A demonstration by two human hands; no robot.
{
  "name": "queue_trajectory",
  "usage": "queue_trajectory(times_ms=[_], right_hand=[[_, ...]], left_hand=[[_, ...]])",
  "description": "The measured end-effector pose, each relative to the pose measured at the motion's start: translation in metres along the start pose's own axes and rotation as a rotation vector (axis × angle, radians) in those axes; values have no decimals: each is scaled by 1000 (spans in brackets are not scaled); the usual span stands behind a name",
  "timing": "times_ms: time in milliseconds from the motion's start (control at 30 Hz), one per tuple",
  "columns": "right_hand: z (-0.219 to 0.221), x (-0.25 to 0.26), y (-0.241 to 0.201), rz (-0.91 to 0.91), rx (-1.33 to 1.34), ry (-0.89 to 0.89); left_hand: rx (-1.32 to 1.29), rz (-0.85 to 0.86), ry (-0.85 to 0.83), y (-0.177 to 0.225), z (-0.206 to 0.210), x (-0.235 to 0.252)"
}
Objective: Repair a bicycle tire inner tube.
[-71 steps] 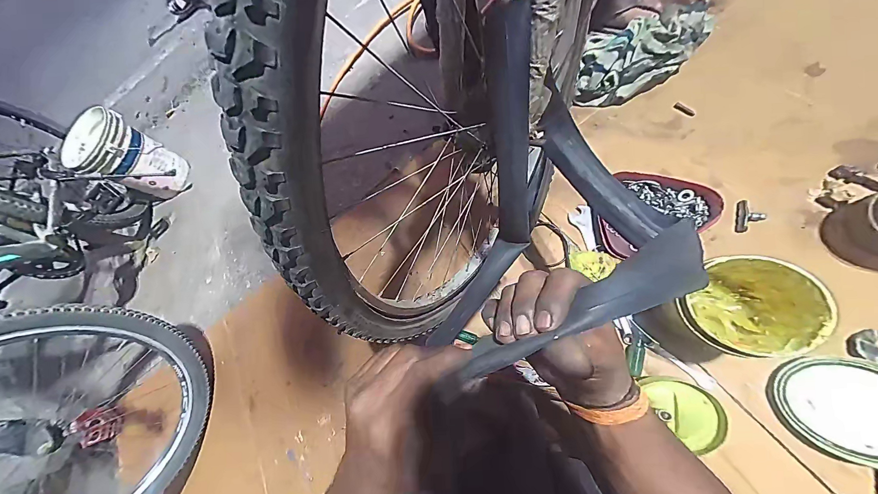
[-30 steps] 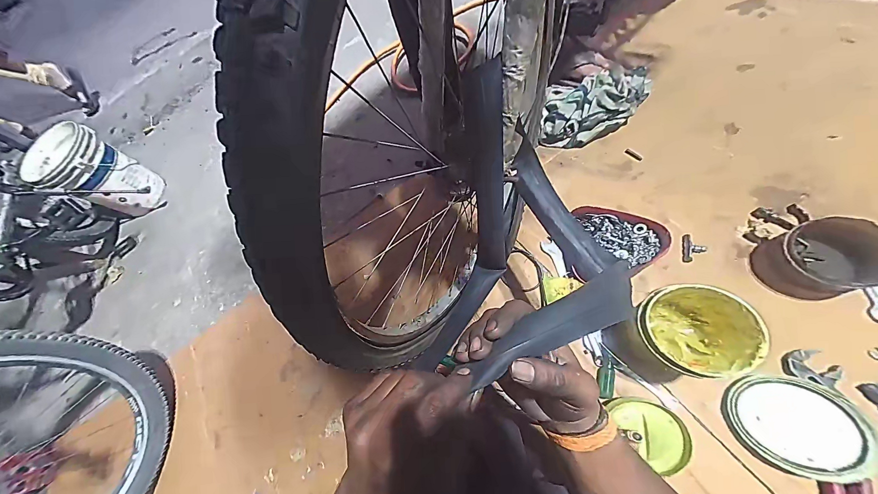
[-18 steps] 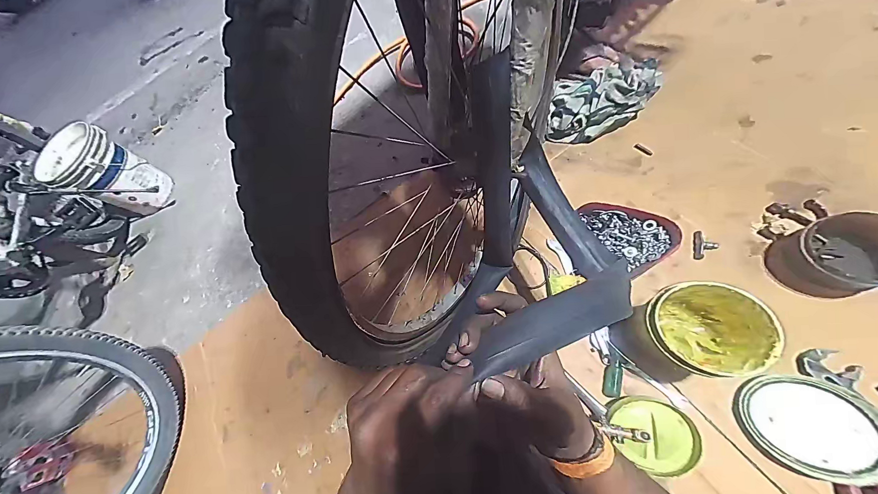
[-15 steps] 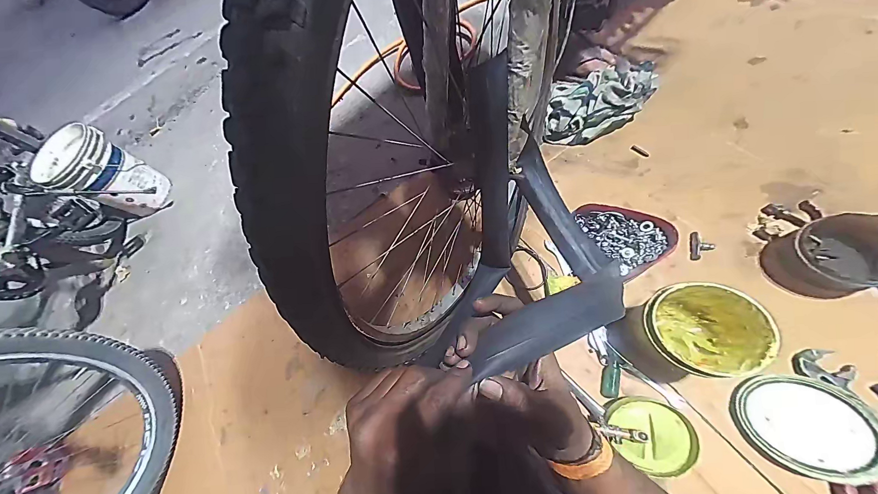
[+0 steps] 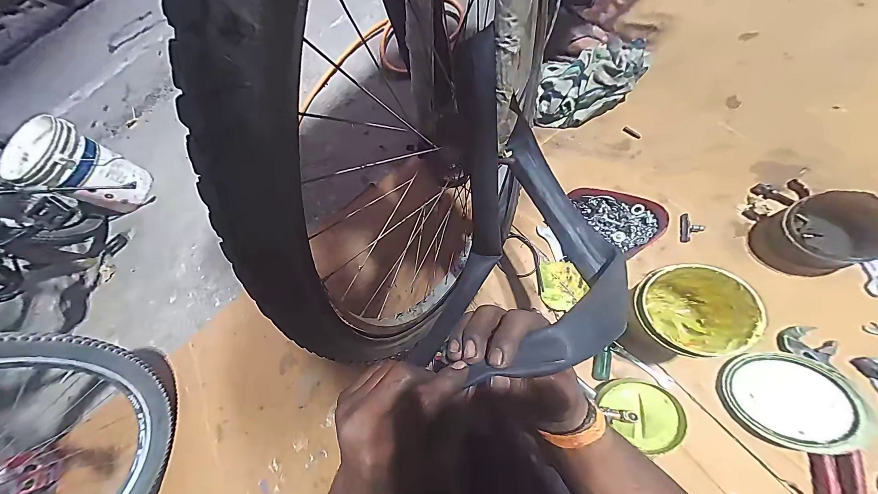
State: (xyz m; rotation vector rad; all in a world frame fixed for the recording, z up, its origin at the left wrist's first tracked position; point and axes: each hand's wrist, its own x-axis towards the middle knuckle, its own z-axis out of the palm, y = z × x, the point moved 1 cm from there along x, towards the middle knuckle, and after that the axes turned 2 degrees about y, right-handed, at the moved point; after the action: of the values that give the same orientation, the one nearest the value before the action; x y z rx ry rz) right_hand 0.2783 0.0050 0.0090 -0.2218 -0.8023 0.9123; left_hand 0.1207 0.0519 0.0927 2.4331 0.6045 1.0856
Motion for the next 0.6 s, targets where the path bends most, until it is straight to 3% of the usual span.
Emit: queue_trajectory(times_ms=[433, 600], right_hand=[[-2, 0, 2, 16, 80, -10], [2, -3, -9, 180, 67, 78]], left_hand=[[-23, -20, -3, -2, 3, -1], [2, -66, -29, -5, 1, -2]])
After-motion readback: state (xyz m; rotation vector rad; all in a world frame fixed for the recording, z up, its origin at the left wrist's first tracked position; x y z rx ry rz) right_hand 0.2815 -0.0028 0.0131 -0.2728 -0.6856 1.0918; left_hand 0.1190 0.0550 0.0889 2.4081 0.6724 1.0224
